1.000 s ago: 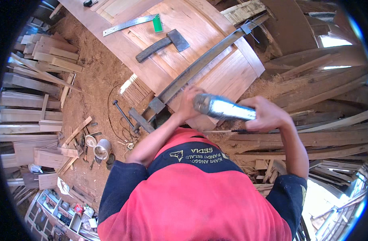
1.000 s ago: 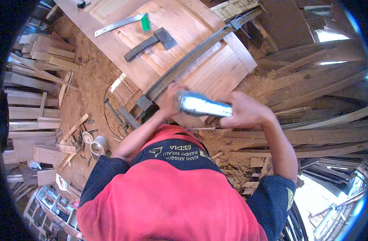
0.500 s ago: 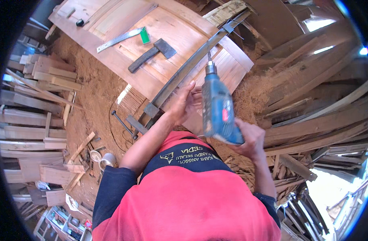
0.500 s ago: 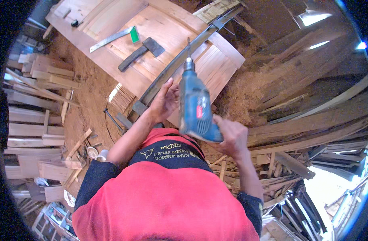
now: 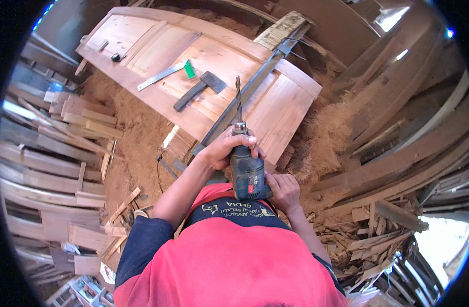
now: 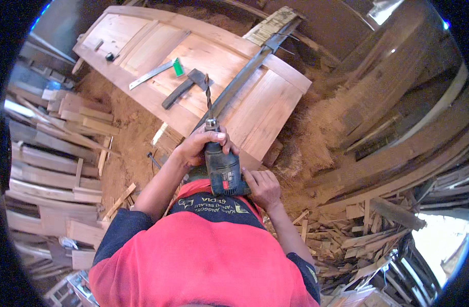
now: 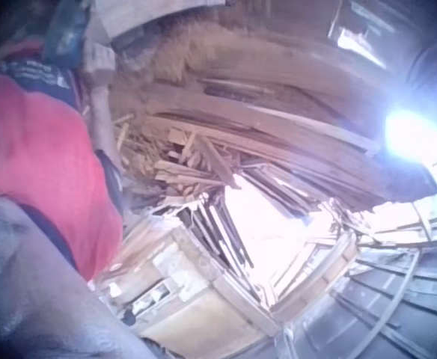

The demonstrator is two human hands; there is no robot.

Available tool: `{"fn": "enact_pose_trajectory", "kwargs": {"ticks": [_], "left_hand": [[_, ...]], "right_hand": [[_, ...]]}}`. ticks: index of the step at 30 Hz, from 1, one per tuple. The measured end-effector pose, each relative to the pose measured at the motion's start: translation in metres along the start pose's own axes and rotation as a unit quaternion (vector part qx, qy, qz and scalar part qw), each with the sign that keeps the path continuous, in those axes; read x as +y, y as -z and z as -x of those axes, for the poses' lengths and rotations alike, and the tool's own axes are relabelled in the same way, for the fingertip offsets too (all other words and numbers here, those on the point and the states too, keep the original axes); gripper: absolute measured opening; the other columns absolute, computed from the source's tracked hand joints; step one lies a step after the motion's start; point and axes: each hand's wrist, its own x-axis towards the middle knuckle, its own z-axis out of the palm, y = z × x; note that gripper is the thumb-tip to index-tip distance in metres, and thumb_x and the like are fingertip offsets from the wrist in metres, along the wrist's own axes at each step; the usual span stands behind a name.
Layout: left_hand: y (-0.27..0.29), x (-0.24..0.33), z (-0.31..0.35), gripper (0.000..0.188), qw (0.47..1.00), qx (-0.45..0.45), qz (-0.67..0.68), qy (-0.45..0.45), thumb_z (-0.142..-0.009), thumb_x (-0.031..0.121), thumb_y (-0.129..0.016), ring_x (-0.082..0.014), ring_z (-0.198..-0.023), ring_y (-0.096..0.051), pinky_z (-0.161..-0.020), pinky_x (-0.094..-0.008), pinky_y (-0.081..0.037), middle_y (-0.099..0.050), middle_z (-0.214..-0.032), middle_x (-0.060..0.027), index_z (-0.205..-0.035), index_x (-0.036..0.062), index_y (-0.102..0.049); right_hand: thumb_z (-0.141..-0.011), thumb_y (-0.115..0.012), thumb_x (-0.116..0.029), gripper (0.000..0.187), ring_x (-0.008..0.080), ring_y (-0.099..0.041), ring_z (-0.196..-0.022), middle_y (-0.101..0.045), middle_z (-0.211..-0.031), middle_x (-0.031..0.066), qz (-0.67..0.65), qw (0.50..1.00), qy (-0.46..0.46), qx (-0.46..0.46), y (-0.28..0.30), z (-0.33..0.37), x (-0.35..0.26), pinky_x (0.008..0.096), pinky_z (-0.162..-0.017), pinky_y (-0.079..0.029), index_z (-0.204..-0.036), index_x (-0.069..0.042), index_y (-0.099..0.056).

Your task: The person adjusts a drill bit in a power drill by hand, reaches into a shelf for small components, and then uses a power sander on a large wooden door panel while sitting on the floor.

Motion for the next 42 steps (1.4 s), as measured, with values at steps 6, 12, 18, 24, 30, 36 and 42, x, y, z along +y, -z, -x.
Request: {"fn": "enact_pose_trajectory", "kwargs": {"ticks": [6, 12, 18, 24, 30, 36, 42], "left_hand": [[-0.005, -0.022, 0.046, 0.026, 0.996, 0.089, -0.014, -0.015, -0.088, 0.023, -0.076, -0.0237, -0.08, -0.073, -0.074, -0.0381, -0.057, -0.066, -0.067, -0.007, -0.071, 0.007, -0.064], [-0.001, -0.061, 0.099, 0.027, 0.973, 0.209, 0.003, -0.093, -0.088, 0.018, -0.074, -0.0228, -0.074, -0.072, -0.072, -0.0372, -0.055, -0.064, -0.064, -0.0065, -0.066, 0.0078, -0.06], [0.009, -0.095, 0.151, 0.029, 0.952, 0.268, 0.084, -0.122, -0.086, 0.02, -0.076, -0.0214, -0.071, -0.071, -0.068, -0.0364, -0.055, -0.063, -0.063, -0.0057, -0.065, 0.0073, -0.06], [0.008, -0.128, 0.243, 0.028, 0.916, 0.345, 0.083, -0.187, -0.086, 0.018, -0.074, -0.0216, -0.071, -0.072, -0.071, -0.0363, -0.055, -0.062, -0.063, -0.0043, -0.066, 0.009, -0.058], [-0.021, -0.198, 0.38, 0.025, 0.852, 0.436, 0.107, -0.269, -0.088, 0.015, -0.072, -0.0208, -0.072, -0.071, -0.072, -0.0375, -0.055, -0.06, -0.062, -0.0031, -0.069, 0.01, -0.057], [-0.072, -0.295, 0.533, 0.021, 0.791, 0.465, 0.144, -0.371, -0.089, 0.012, -0.07, -0.0247, -0.075, -0.07, -0.076, -0.0419, -0.055, -0.06, -0.065, -0.0053, -0.074, 0.009, -0.056], [-0.144, -0.368, 0.663, 0.018, 0.729, 0.501, 0.076, -0.46, -0.088, 0.014, -0.071, -0.0243, -0.077, -0.069, -0.079, -0.0418, -0.055, -0.061, -0.066, -0.0055, -0.077, 0.0077, -0.057]], "right_hand": [[-0.083, -0.061, -0.018, 0.023, 0.0234, -0.065, -0.083, -0.065, -0.088, 0.0066, -0.045, 0.998, 0.013, -0.038, -0.011, 0.006, -0.024, 0.0376, -0.077, -0.048, -0.104, -0.009, -0.064], [-0.082, -0.064, -0.02, 0.022, 0.0268, -0.064, -0.079, -0.064, -0.085, 0.0086, -0.087, 0.987, 0.079, -0.108, -0.022, 0.02, -0.042, 0.041, -0.075, -0.047, -0.099, -0.006, -0.061], [-0.085, -0.064, -0.02, 0.02, 0.0246, -0.063, -0.075, -0.063, -0.082, 0.0058, -0.117, 0.972, 0.166, -0.118, -0.043, 0.023, -0.06, 0.0396, -0.072, -0.046, -0.1, -0.007, -0.062], [-0.085, -0.065, -0.018, 0.018, 0.0219, -0.063, -0.075, -0.063, -0.082, 0.0046, -0.125, 0.95, 0.243, -0.153, -0.062, 0.033, -0.112, 0.0377, -0.071, -0.046, -0.1, -0.009, -0.063], [-0.081, -0.067, -0.033, 0.034, 0.0245, -0.061, -0.07, -0.058, -0.075, 0.0053, -0.175, 0.893, 0.372, -0.181, -0.086, 0.066, -0.205, 0.0387, -0.072, -0.045, -0.103, -0.008, -0.062], [-0.087, -0.065, -0.022, 0.037, 0.0204, -0.063, -0.082, -0.065, -0.09, 0.0045, -0.188, 0.835, 0.462, -0.232, -0.07, 0.117, -0.344, 0.0376, -0.078, -0.047, -0.123, -0.01, -0.063], [-0.087, -0.061, -0.016, 0.036, 0.0186, -0.063, -0.079, -0.064, -0.088, 0.0029, -0.21, 0.774, 0.572, -0.176, -0.052, 0.168, -0.467, 0.0366, -0.077, -0.047, -0.122, -0.011, -0.065]]}}
